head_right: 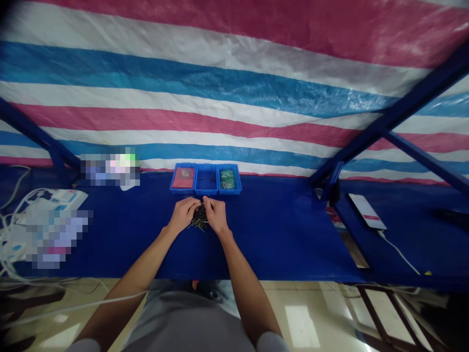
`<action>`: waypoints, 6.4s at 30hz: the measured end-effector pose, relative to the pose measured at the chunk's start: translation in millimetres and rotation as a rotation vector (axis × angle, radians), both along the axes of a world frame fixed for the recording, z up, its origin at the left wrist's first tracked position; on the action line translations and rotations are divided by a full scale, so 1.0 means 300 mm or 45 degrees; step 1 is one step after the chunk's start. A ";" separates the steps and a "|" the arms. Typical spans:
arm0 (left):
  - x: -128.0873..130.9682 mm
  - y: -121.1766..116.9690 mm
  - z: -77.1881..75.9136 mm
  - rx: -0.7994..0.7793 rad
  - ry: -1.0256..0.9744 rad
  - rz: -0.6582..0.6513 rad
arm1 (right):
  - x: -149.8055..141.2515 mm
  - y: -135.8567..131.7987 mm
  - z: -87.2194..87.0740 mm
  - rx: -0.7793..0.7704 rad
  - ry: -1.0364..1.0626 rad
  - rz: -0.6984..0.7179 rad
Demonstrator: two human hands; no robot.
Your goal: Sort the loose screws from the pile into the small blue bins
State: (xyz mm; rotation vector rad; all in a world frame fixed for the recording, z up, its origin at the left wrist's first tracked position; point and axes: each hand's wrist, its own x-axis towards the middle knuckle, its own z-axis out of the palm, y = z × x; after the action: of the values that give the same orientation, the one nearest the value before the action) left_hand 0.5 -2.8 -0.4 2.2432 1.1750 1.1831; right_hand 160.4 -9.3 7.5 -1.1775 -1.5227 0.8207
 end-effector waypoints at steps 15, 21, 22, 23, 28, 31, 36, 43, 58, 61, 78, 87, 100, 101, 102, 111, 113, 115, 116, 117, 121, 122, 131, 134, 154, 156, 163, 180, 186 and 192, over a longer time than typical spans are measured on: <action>0.002 -0.002 0.007 -0.028 -0.021 0.000 | 0.018 -0.001 0.006 0.013 -0.016 0.012; 0.004 -0.004 0.009 -0.057 -0.061 -0.001 | 0.021 0.000 0.004 0.064 -0.076 0.006; 0.004 -0.004 0.009 -0.063 -0.068 0.003 | 0.021 0.000 0.003 0.072 -0.087 0.007; 0.003 -0.004 0.009 -0.071 -0.074 0.009 | 0.020 0.001 0.003 0.081 -0.100 0.009; -0.005 -0.004 0.018 -0.100 -0.103 0.035 | 0.023 0.004 0.007 0.115 -0.153 0.032; -0.008 -0.006 0.024 -0.126 -0.121 0.056 | 0.028 0.006 0.007 0.112 -0.119 0.043; -0.009 -0.007 0.028 -0.180 -0.169 0.082 | 0.026 0.011 -0.016 0.014 0.035 0.019; -0.014 -0.009 0.032 -0.173 -0.220 0.154 | 0.019 0.012 -0.010 0.024 0.050 0.040; -0.020 -0.011 0.033 -0.184 -0.314 0.207 | -0.003 0.196 0.088 0.418 -0.437 -0.346; -0.019 -0.010 0.036 -0.175 -0.320 0.226 | 0.022 0.216 0.078 0.433 -0.515 -0.392; -0.026 0.011 0.015 -0.253 -0.531 0.327 | 0.254 0.072 -0.055 0.077 -0.445 0.126; -0.024 0.018 0.002 -0.217 -0.481 0.327 | 0.277 0.076 -0.052 -0.012 -0.493 0.248; -0.020 0.021 -0.002 -0.264 -0.451 0.263 | 0.269 0.076 -0.050 0.011 -0.473 0.277; -0.020 0.021 -0.002 -0.269 -0.451 0.257 | 0.270 0.077 -0.050 0.011 -0.471 0.275; -0.020 0.021 -0.002 -0.273 -0.454 0.255 | 0.271 0.078 -0.052 0.011 -0.466 0.273; -0.018 0.015 0.009 -0.302 -0.436 0.225 | 0.292 0.079 -0.081 -0.071 -0.232 0.171; -0.016 0.013 0.011 -0.297 -0.413 0.213 | 0.289 0.078 -0.078 -0.091 -0.169 0.156; -0.014 0.010 0.014 -0.285 -0.388 0.195 | 0.275 0.076 -0.067 -0.058 -0.115 0.113; -0.013 0.009 0.015 -0.281 -0.374 0.181 | 0.263 0.075 -0.059 -0.025 -0.095 0.073; -0.012 0.007 0.016 -0.281 -0.358 0.162 | 0.247 0.073 -0.050 0.012 -0.072 0.030; -0.006 0.004 0.019 -0.289 -0.277 0.078 | 0.162 0.060 -0.007 0.130 -0.095 -0.032; -0.004 0.004 0.019 -0.286 -0.256 0.067 | 0.140 0.058 0.003 0.153 -0.116 -0.028; -0.011 0.007 0.016 -0.262 -0.218 0.120 | 0.022 0.065 0.029 0.284 -0.231 0.075; -0.013 0.006 0.020 -0.273 -0.223 0.110 | 0.008 0.049 0.024 0.314 -0.263 0.084; -0.011 0.007 0.019 -0.202 -0.159 -0.012 | 0.023 0.001 -0.032 0.405 -0.561 0.098; -0.011 0.007 0.019 -0.195 -0.155 -0.009 | 0.020 0.001 -0.031 0.374 -0.515 0.099; -0.009 0.005 0.011 -0.173 -0.156 0.010 | 0.011 -0.008 -0.022 0.279 -0.477 0.086; -0.011 -0.009 0.015 -0.139 -0.090 0.052 | 0.017 -0.016 -0.009 0.163 -0.326 0.042; -0.013 0.000 0.018 -0.250 -0.078 0.048 | 0.013 -0.016 0.001 0.212 -0.258 0.083; -0.010 0.000 0.016 -0.281 -0.080 0.022 | 0.014 -0.008 -0.013 0.236 -0.240 0.046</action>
State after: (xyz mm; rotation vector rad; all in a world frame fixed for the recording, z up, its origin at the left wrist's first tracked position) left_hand -2.6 -2.9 4.4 2.0225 1.2371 1.0655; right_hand 164.4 -11.9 3.5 -1.1169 -1.7387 0.5907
